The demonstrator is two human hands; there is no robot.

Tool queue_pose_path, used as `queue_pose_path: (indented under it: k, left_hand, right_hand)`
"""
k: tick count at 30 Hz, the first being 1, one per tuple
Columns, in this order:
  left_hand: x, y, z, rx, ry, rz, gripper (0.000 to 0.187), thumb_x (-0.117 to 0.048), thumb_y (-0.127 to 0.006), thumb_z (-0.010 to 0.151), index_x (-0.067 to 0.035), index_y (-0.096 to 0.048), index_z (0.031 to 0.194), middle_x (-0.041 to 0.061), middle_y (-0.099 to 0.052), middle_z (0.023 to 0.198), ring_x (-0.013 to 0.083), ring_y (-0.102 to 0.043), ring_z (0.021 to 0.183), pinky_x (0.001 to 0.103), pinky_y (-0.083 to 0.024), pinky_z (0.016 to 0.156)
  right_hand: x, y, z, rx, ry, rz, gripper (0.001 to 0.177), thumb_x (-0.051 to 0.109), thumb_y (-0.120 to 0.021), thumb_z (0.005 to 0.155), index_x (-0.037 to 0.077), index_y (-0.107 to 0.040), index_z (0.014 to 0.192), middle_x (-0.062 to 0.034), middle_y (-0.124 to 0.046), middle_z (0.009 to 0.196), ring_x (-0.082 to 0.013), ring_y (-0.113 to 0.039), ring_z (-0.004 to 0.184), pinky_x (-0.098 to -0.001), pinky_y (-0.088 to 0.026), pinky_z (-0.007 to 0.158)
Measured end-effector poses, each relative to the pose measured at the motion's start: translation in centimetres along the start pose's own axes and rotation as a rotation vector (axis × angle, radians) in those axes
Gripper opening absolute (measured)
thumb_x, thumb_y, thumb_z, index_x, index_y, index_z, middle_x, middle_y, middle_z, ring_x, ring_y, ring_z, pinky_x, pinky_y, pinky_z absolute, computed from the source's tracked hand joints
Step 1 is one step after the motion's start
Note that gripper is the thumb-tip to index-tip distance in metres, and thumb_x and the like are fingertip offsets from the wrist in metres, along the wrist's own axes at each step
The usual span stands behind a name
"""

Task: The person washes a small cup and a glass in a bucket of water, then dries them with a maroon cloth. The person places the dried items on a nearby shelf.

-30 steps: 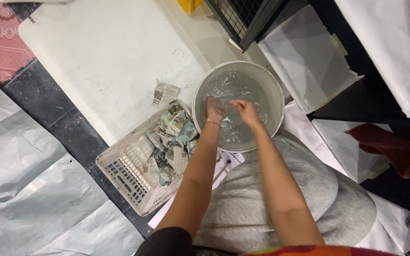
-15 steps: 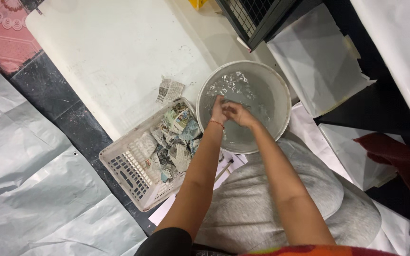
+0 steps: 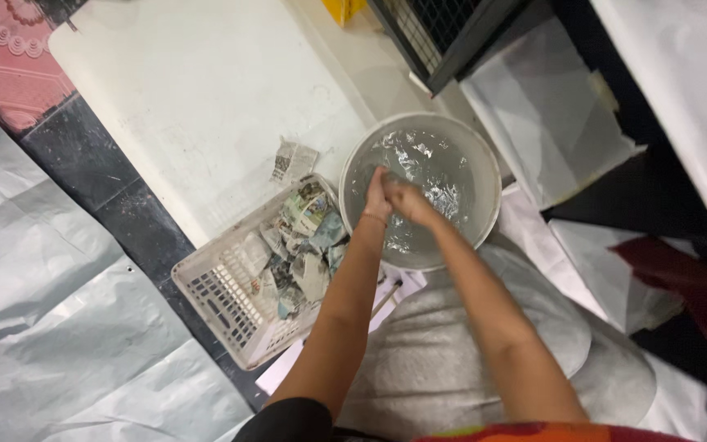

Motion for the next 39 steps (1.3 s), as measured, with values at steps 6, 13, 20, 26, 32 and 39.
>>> queue_pose_path:
  k: [6,13,20,26,32,39]
  left_hand:
    - [-0.4,-0.5,0.0,0.253,0.022,-0.098,0.04,-0.043,-0.071,0.086,-0.007,-0.066,0.102,0.009,-0.07,0.097,0.0253,-0.07,0.087,0.042,-0.059,0.083]
    - [-0.9,-0.6,0.2,0.235,0.012,-0.115,0.035,-0.036,-0.073,0.087,-0.007,-0.065,0.105,0.01,-0.069,0.099,0.0274,-0.07,0.089,0.044,-0.061,0.08]
    - [-0.3,-0.3,0.0,0.197,-0.043,0.004,0.039,-0.031,-0.077,0.087,-0.008,-0.062,0.114,0.01,-0.066,0.098,0.0257,-0.067,0.086,0.042,-0.06,0.075]
    - [0.2,-1.1,-0.7,0.384,-0.063,-0.144,0.041,-0.034,-0.072,0.1,-0.003,-0.061,0.124,0.013,-0.064,0.112,0.028,-0.067,0.101,0.042,-0.061,0.089]
    - [-0.9,-0.8,-0.7,0.455,-0.172,-0.15,0.034,-0.035,-0.064,0.103,-0.009,-0.062,0.125,0.008,-0.064,0.117,0.0223,-0.066,0.106,0.038,-0.059,0.093]
    - [-0.2,-0.1,-0.9,0.417,-0.067,0.002,0.04,-0.041,-0.07,0.094,-0.007,-0.064,0.113,0.012,-0.064,0.108,0.0271,-0.065,0.096,0.041,-0.059,0.084]
  right_hand:
    - [-0.7,2.4,-0.3,0.153,0.006,0.802,0.052,0.016,-0.049,0.094,0.015,-0.049,0.146,-0.0094,-0.049,0.155,-0.0264,-0.049,0.139,-0.0404,-0.04,0.114]
    - [1.0,1.6,-2.6,0.065,0.052,-0.38,0.065,0.017,-0.049,0.089,0.017,-0.038,0.153,-0.0087,-0.044,0.159,-0.026,-0.043,0.144,-0.0395,-0.035,0.118]
    - [0.4,0.5,-3.2,0.197,-0.063,-0.137,0.08,0.019,-0.05,0.084,0.019,-0.026,0.16,-0.008,-0.039,0.164,-0.0257,-0.038,0.15,-0.0387,-0.03,0.121]
    - [0.4,2.7,-2.4,0.203,0.104,1.24,0.082,0.024,-0.046,0.085,0.007,-0.022,0.162,-0.0134,-0.035,0.168,-0.0285,-0.032,0.156,-0.0389,-0.025,0.126]
    - [2.6,1.0,-0.8,-0.029,-0.036,1.457,0.077,0.047,-0.038,0.1,-0.002,-0.027,0.158,-0.0196,-0.035,0.166,-0.0321,-0.033,0.154,-0.0429,-0.027,0.127]
    - [4.0,1.6,-3.0,0.072,-0.112,-0.402,0.075,0.07,-0.016,0.101,0.027,-0.038,0.158,-0.0044,-0.03,0.169,-0.0248,-0.022,0.159,-0.0403,-0.018,0.128]
Point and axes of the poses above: each hand's wrist, its own z-axis towards the middle knuckle, its own y-axis out of the back of the hand, x = y × z, the point moved 1 cm from there along z, towards the middle knuckle
